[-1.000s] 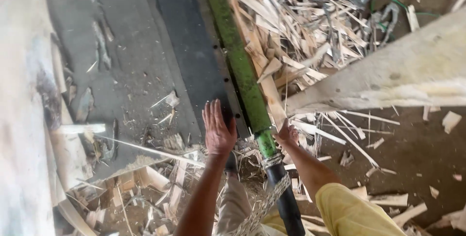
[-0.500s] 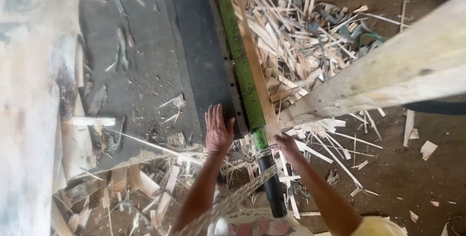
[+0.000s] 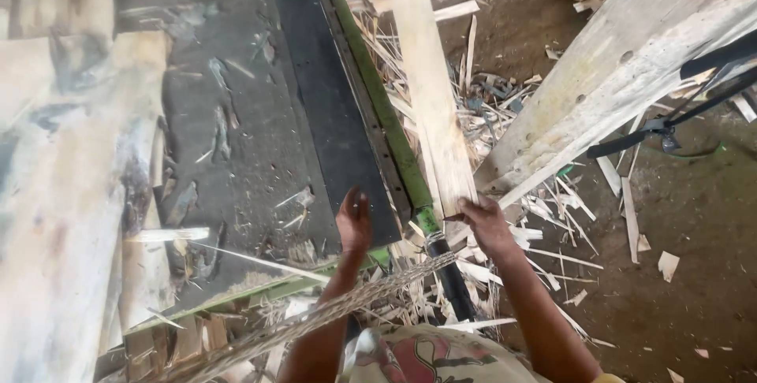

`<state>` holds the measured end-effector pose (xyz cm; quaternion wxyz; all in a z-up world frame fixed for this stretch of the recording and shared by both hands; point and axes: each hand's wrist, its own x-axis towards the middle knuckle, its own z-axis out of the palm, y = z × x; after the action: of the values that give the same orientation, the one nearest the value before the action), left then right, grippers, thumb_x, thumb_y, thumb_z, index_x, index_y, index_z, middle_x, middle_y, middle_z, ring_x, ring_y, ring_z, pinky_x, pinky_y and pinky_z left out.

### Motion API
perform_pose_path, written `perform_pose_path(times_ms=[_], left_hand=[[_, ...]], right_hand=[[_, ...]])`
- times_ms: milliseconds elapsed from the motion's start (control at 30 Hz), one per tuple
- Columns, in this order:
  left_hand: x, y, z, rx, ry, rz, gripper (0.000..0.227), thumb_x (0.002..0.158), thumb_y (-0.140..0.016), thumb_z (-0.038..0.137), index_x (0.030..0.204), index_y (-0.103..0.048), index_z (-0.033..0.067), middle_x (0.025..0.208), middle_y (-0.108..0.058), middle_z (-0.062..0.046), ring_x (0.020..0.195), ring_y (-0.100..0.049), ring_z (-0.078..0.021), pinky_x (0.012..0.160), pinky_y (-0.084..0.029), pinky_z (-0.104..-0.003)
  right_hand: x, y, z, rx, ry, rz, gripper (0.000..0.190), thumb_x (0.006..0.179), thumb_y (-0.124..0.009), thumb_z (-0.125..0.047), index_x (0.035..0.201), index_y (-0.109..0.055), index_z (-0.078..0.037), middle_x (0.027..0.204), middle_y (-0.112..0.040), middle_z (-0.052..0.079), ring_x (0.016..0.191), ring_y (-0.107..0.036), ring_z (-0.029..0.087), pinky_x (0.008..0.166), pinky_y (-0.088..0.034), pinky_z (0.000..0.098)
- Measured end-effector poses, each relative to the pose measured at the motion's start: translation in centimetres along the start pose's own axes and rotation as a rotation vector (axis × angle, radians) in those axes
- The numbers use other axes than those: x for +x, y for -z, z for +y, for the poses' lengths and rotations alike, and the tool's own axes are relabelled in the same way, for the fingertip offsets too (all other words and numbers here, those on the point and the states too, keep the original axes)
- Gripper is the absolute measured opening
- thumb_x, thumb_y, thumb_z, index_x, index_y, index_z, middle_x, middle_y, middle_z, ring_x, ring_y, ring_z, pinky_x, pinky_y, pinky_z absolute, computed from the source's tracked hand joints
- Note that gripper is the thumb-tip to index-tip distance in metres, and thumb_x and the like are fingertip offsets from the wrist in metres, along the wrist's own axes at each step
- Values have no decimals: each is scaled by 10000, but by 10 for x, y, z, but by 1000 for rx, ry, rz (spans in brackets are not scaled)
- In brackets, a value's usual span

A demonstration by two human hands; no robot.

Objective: Processing and sorting wood pieces in a woodworking shop.

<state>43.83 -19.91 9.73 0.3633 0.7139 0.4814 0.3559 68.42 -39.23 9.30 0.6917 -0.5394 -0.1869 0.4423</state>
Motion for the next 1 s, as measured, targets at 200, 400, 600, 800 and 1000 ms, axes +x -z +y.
perform_pose_path(times_ms=[200,400,600,800,1000], left_hand=[[77,29,120,-635,-213,-194,504,1072,-607,374,1380,-602,-25,1279,-703,-147,1188,-624,-183,1033,-477,-300],[139,47,130,-884,75,-196,433,898,-771,162,1243,-636,-61,1047,-758,-108,890,-699,-171,753,-595,-313],[73,146,-23,-105,355,-81,536,906,-703,128,1416,-544,81,1125,-739,-111,877,-737,-204,692,-638,-325],[-42,188,-171,-114,615,-146,594,916,-703,125,1466,-497,36,1332,-675,-186,1169,-677,-341,1029,-558,-455],[-79,243,-143,-242,727,-252,634,923,-706,139,1485,-437,20,1366,-622,-195,1213,-647,-321,1096,-502,-449]], right_hand=[[-1,-88,-68,80,79,-163,274,993,-763,-180,1169,-659,2,963,-703,80,836,-667,171,756,-563,357],[-28,-181,-96,-484,81,-498,525,974,-696,-275,1412,-512,-51,1209,-726,98,1137,-704,185,989,-579,372],[-61,-158,-118,-898,56,-41,590,926,-632,-417,1413,-598,-85,1110,-783,169,876,-748,221,696,-613,379],[-112,-123,-85,-510,-281,-25,926,859,-649,-587,1532,-388,-8,1108,-702,147,817,-746,239,623,-580,331],[-131,-118,-87,-381,-359,-178,965,724,-712,-517,1503,-382,-54,932,-633,131,650,-680,199,487,-596,344]])
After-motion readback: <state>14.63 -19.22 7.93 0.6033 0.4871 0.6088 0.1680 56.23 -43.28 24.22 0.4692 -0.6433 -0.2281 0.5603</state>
